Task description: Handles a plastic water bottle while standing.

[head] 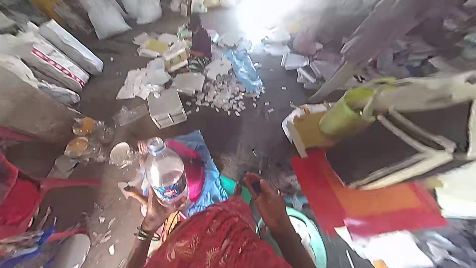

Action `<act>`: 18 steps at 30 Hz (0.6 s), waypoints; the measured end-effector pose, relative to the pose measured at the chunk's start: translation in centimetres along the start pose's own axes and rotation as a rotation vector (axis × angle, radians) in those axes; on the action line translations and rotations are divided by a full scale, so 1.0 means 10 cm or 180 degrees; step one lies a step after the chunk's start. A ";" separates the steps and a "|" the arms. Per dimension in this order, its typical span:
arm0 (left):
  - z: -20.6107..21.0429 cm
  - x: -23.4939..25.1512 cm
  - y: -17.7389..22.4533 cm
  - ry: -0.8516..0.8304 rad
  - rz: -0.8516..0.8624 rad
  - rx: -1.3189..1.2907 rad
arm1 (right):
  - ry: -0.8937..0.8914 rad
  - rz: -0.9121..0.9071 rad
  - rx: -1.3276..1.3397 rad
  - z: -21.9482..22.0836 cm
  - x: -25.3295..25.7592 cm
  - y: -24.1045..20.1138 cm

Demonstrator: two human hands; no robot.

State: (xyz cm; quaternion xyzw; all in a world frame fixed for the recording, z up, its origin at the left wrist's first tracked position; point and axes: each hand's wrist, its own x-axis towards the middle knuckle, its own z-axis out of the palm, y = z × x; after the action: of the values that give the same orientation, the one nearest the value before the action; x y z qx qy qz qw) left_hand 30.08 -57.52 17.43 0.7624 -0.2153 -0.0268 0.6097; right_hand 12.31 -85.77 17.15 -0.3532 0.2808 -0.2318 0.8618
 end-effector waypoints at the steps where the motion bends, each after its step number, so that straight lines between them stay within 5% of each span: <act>1: 0.17 0.18 -0.04 0.0008 -0.0008 0.0033 | -0.0050 0.0075 0.0011 -0.02 0.23 -0.07; 10: 1.43 1.37 0.21 -0.0077 0.0094 -0.0301 | 0.0139 0.0394 0.0376 -0.02 1.55 -0.84; 18: 1.67 2.19 0.06 -0.0470 0.0025 -0.0046 | -0.0264 0.0298 -0.0196 0.34 2.33 -1.24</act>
State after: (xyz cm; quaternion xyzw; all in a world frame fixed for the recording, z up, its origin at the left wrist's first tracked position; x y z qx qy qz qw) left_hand 44.71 -80.88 18.57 0.7530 -0.2625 -0.0821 0.5977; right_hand 29.18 -106.09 20.89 -0.3754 0.2681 -0.1677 0.8713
